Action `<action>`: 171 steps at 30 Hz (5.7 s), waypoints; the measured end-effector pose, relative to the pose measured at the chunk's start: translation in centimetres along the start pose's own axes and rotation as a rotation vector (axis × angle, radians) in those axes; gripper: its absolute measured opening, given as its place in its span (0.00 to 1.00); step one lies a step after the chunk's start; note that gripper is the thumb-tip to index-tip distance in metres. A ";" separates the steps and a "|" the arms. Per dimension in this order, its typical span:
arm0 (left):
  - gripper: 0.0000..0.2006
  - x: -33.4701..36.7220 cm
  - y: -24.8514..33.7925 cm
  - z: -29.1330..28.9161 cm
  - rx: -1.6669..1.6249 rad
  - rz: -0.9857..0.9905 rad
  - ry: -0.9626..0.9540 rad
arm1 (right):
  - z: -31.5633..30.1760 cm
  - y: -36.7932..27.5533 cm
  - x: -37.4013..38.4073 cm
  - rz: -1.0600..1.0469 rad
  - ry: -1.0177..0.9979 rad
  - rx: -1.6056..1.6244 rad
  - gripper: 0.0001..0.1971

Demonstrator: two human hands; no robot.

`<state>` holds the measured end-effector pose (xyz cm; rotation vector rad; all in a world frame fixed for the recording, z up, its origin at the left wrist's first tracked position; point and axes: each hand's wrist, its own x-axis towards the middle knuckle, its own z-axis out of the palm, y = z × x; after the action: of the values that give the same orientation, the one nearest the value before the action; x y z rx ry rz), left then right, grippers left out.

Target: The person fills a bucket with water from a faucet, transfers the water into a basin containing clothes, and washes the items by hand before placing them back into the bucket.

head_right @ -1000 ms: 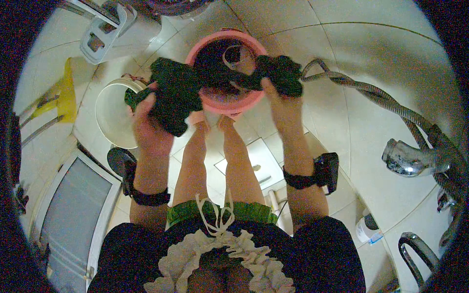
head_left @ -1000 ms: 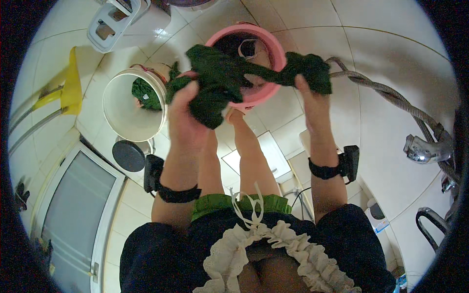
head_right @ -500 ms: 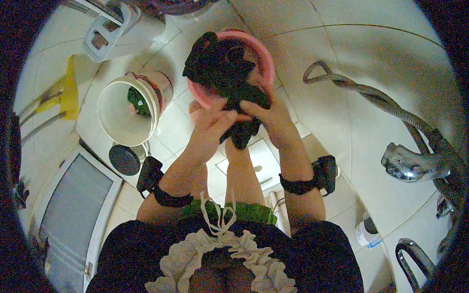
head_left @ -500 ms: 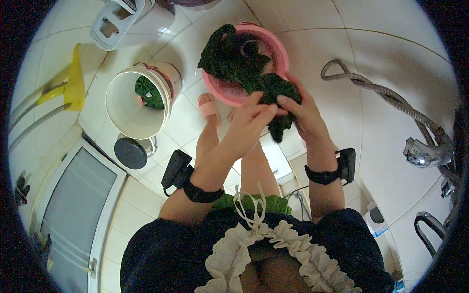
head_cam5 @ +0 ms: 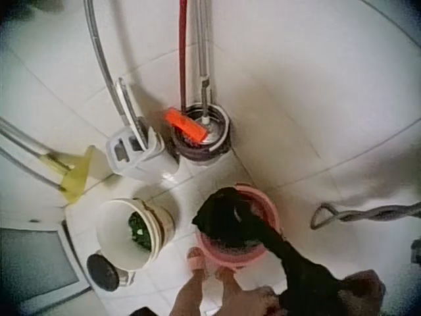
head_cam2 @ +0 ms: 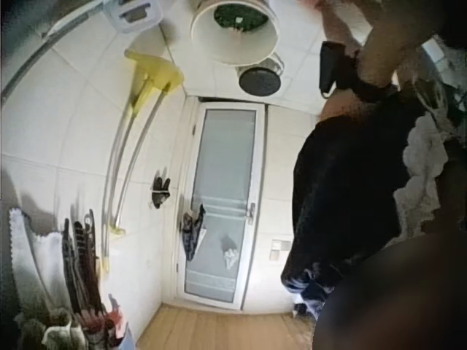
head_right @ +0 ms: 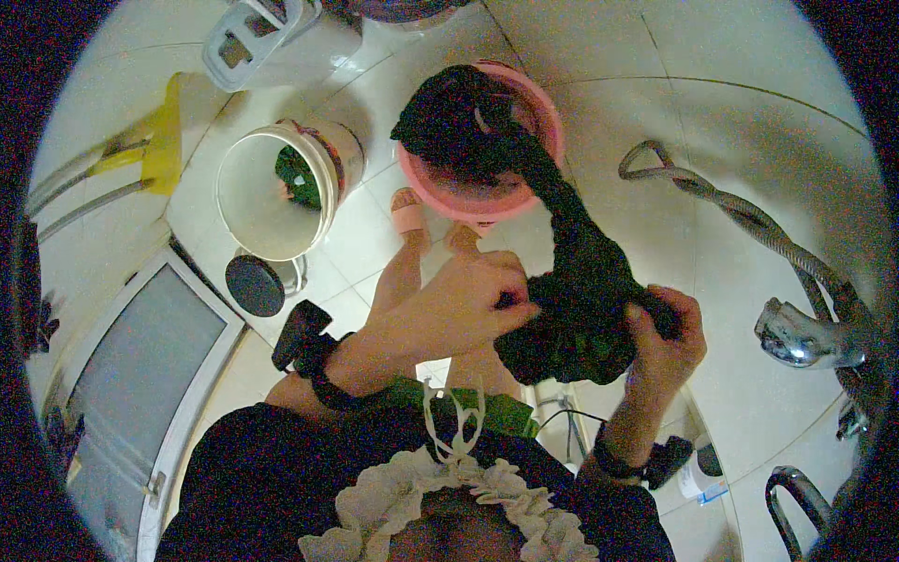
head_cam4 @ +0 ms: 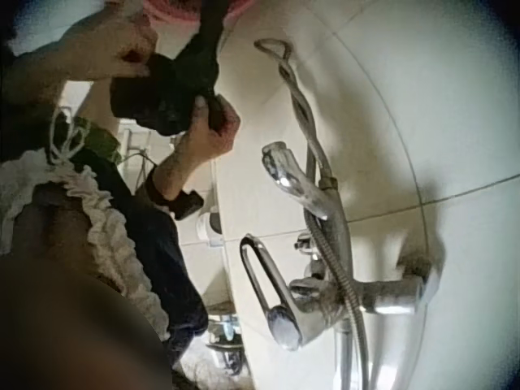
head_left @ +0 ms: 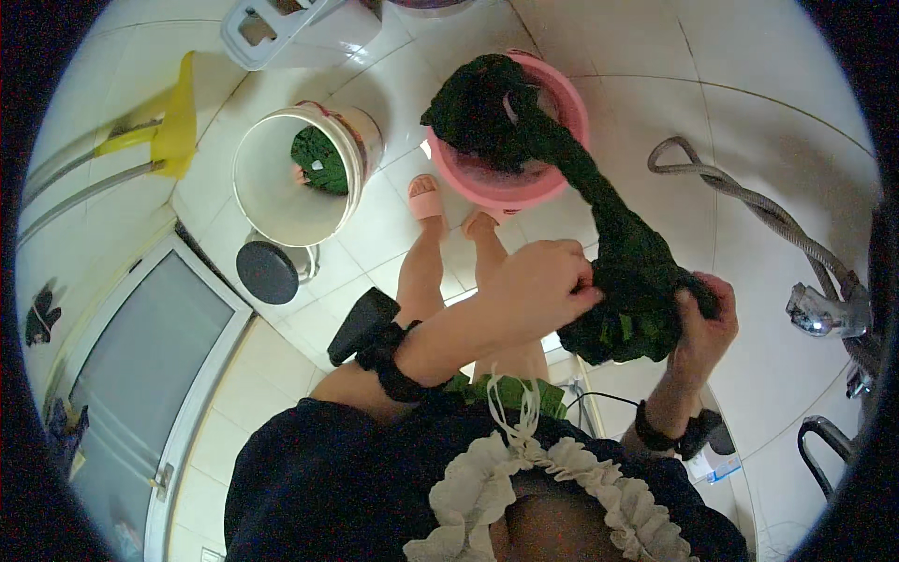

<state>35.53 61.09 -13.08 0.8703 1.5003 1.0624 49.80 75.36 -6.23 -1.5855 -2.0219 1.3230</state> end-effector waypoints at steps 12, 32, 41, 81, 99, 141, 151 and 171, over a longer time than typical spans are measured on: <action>0.22 -1.7 -7.2 -4.7 0.822 -0.238 0.478 | 1.9 9.2 4.1 0.169 -0.219 -0.193 0.14; 0.26 18.3 -31.1 -0.4 1.126 -0.292 0.294 | 26.8 27.6 15.6 -0.002 -0.520 -0.881 0.52; 0.23 19.4 -34.4 -0.7 1.029 -0.342 0.306 | 28.2 29.5 17.8 -0.017 -0.670 -1.092 0.39; 0.22 -3.7 -0.4 -3.8 0.051 -0.021 0.686 | 2.0 -2.0 -3.9 -0.018 0.203 0.158 0.16; 0.08 8.0 -13.1 -0.4 -0.086 -0.395 0.207 | 20.9 15.1 10.9 -0.024 -0.231 -0.054 0.32; 0.30 7.2 -26.9 0.7 -0.904 -0.734 0.410 | 11.9 10.9 5.2 0.240 -0.483 0.006 0.24; 0.48 6.4 -20.1 1.7 -1.880 -0.943 0.211 | -0.6 -4.9 -4.2 0.416 -0.251 0.136 0.23; 0.03 9.0 -13.7 -5.0 -1.557 -0.483 0.690 | -8.5 0.3 -2.8 0.295 -0.313 0.189 0.20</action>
<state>29.15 63.85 -28.68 -0.9595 0.8039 1.7216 56.68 77.11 -0.81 -1.7243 -1.8000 1.9154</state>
